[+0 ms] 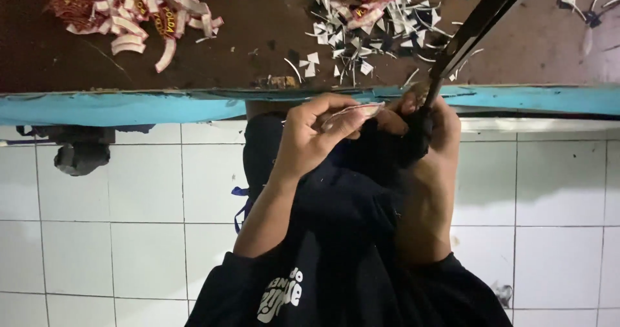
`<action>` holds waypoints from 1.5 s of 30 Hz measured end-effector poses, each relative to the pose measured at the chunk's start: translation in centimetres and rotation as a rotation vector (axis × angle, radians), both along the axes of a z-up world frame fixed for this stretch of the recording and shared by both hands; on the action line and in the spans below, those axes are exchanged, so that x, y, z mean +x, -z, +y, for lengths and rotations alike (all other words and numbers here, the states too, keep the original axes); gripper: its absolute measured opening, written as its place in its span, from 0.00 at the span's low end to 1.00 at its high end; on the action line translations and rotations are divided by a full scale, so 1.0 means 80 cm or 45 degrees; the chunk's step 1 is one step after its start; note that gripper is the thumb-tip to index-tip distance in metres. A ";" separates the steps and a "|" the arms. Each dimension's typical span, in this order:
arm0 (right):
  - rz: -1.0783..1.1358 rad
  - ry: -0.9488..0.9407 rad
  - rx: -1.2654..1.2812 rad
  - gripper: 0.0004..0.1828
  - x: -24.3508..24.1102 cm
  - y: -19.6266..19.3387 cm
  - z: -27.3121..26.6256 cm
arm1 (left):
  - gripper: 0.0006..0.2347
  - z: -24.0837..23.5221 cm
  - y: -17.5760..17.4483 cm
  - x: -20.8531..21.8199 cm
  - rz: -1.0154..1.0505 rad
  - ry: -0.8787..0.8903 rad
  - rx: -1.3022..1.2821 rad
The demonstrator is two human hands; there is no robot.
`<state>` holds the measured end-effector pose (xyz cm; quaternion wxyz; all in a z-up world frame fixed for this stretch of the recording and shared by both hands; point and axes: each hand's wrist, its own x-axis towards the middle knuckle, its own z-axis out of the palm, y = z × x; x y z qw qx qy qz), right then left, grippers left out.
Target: Trimming excess fabric from the edges of embroidered labels using scissors and sorting them into piles on a work table.
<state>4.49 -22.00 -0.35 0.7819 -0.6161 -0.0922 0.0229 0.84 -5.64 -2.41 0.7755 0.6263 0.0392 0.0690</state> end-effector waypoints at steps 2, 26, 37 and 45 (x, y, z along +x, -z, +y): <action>-0.044 -0.049 -0.014 0.09 0.001 0.005 -0.004 | 0.09 -0.006 0.008 0.001 -0.079 0.046 -0.045; -0.130 -0.327 -0.170 0.35 -0.075 0.089 -0.085 | 0.10 0.002 0.018 -0.015 0.113 -0.205 -0.328; 0.398 -0.663 -0.783 0.44 -0.164 0.034 -0.078 | 0.12 0.005 0.004 -0.042 0.090 -0.075 -0.166; 0.387 -0.552 -0.816 0.41 -0.162 0.030 -0.067 | 0.10 -0.005 -0.005 -0.044 0.278 -0.078 -0.227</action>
